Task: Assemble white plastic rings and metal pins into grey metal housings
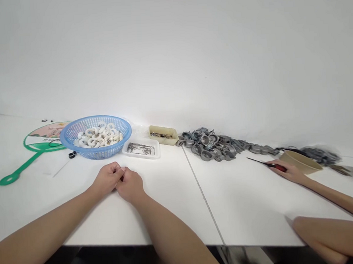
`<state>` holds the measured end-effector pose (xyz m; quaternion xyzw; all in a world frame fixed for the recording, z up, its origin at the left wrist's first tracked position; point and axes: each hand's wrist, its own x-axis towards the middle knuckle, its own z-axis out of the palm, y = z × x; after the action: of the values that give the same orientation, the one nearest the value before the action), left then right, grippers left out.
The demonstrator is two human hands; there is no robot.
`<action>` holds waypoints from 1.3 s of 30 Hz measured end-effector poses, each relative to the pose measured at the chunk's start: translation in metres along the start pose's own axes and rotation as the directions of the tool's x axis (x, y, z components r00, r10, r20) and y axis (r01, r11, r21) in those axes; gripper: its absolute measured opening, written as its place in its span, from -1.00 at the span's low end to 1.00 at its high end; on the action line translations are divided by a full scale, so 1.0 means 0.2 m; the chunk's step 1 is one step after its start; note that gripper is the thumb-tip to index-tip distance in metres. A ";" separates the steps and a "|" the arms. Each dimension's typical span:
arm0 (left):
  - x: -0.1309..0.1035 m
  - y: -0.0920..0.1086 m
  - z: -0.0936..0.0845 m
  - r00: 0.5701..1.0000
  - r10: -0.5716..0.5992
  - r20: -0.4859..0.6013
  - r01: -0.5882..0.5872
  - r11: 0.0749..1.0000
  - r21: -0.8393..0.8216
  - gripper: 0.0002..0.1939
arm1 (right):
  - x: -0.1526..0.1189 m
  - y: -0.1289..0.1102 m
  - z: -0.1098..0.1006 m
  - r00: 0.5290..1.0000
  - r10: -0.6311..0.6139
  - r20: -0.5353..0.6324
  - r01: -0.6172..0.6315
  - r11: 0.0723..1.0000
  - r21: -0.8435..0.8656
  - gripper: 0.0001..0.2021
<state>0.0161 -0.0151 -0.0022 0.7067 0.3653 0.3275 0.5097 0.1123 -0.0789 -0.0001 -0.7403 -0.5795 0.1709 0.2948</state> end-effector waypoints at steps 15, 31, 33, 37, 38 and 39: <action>0.01 -0.05 0.01 1.000 0.001 -0.015 -0.003 0.994 -0.105 -0.86 | -0.01 -0.02 0.00 0.999 -0.025 0.036 0.030 0.990 -0.135 -0.85; 0.01 -0.03 0.01 0.997 0.066 -0.027 -0.067 0.998 -0.013 -0.86 | 0.00 -0.01 -0.02 0.999 -0.024 0.041 0.024 1.000 -0.009 -0.84; 0.02 -0.03 0.01 0.998 0.060 -0.018 -0.060 0.998 -0.009 -0.87 | 0.01 -0.01 -0.02 0.999 -0.025 0.041 0.025 1.000 -0.009 -0.84; 0.02 -0.03 0.00 0.997 0.074 -0.026 -0.073 0.997 0.018 -0.87 | 0.02 -0.01 -0.02 0.999 -0.035 0.029 0.036 0.999 -0.038 -0.84; 0.02 -0.03 0.00 0.996 0.080 -0.030 -0.079 0.997 0.025 -0.88 | 0.02 -0.01 -0.02 0.999 -0.038 0.025 0.039 0.998 -0.041 -0.84; 0.02 -0.03 0.00 0.996 0.083 -0.031 -0.082 0.996 0.028 -0.88 | 0.02 -0.01 -0.02 0.999 -0.040 0.022 0.041 0.998 -0.040 -0.84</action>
<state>0.0164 -0.0095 -0.0077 0.7224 0.3485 0.3548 0.4804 0.1131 -0.0755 0.0046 -0.7322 -0.6009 0.1610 0.2773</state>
